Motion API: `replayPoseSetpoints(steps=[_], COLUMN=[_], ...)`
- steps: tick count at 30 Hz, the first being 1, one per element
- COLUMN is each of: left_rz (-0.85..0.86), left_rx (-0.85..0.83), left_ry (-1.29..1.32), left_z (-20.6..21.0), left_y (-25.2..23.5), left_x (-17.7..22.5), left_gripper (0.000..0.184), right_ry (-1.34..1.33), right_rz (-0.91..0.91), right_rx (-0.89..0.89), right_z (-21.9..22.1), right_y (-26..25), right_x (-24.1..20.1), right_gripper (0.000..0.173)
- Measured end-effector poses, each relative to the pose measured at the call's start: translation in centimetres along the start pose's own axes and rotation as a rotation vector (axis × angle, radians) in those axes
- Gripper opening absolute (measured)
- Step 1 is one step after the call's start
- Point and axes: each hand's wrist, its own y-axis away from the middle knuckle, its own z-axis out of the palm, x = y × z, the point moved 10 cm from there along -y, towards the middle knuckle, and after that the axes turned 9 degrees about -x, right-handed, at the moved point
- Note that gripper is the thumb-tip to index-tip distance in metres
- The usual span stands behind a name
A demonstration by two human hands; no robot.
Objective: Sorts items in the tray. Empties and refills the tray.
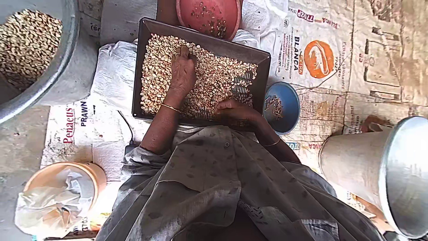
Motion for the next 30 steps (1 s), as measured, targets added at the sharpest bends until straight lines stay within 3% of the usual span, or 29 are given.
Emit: replayPoseSetpoints(steps=[4,7,9,11,14,17,21,24,27,30], left_rz=[-0.004,-0.012,-0.003,0.065,0.162,0.152,0.096,0.084,0.082,0.081], left_rx=[0.013,0.042,0.044,0.044,0.044,0.024,0.007,0.013,0.018,0.021], left_ry=[0.035,0.084,0.117,0.139,0.188,0.2,0.221,0.236,0.228,0.223], left_z=[-0.4,-1.2,-1.4,-1.7,-2.2,-2.4,-2.6,-2.7,-2.6,-2.5], left_y=[0.0,0.0,0.1,0.1,0.1,0.3,0.1,-0.1,-0.3,-0.1], left_x=[-0.3,-0.7,-1.0,-1.6,-3.3,-4.2,-4.1,-4.0,-4.1,-4.2], left_gripper=[0.024,0.024,0.024,0.023,0.023,0.025,0.027,0.025,0.025,0.026], right_ry=[-0.052,0.07,0.216,0.415,0.765,0.842,0.7,0.449,0.232,0.486], right_rz=[-0.026,-0.149,-0.4,-0.632,-0.679,-0.422,-0.083,-0.128,-0.259,-0.222], right_rx=[0.462,0.678,0.564,0.325,0.069,0.139,0.327,0.27,0.144,0.218], right_z=[-9.5,-11.8,-7.8,-1.5,4.6,0.5,-8.4,-9.8,-8.0,-6.0], right_y=[-2.3,-2.5,-4.3,-6.8,-9.8,-11.1,-7.8,-3.8,-2.0,-3.8], right_x=[7.6,4.2,-0.8,-5.0,-5.8,-3.0,2.4,4.0,2.1,0.1], right_gripper=[0.025,0.025,0.022,0.019,0.02,0.017,0.021,0.019,0.02,0.03])
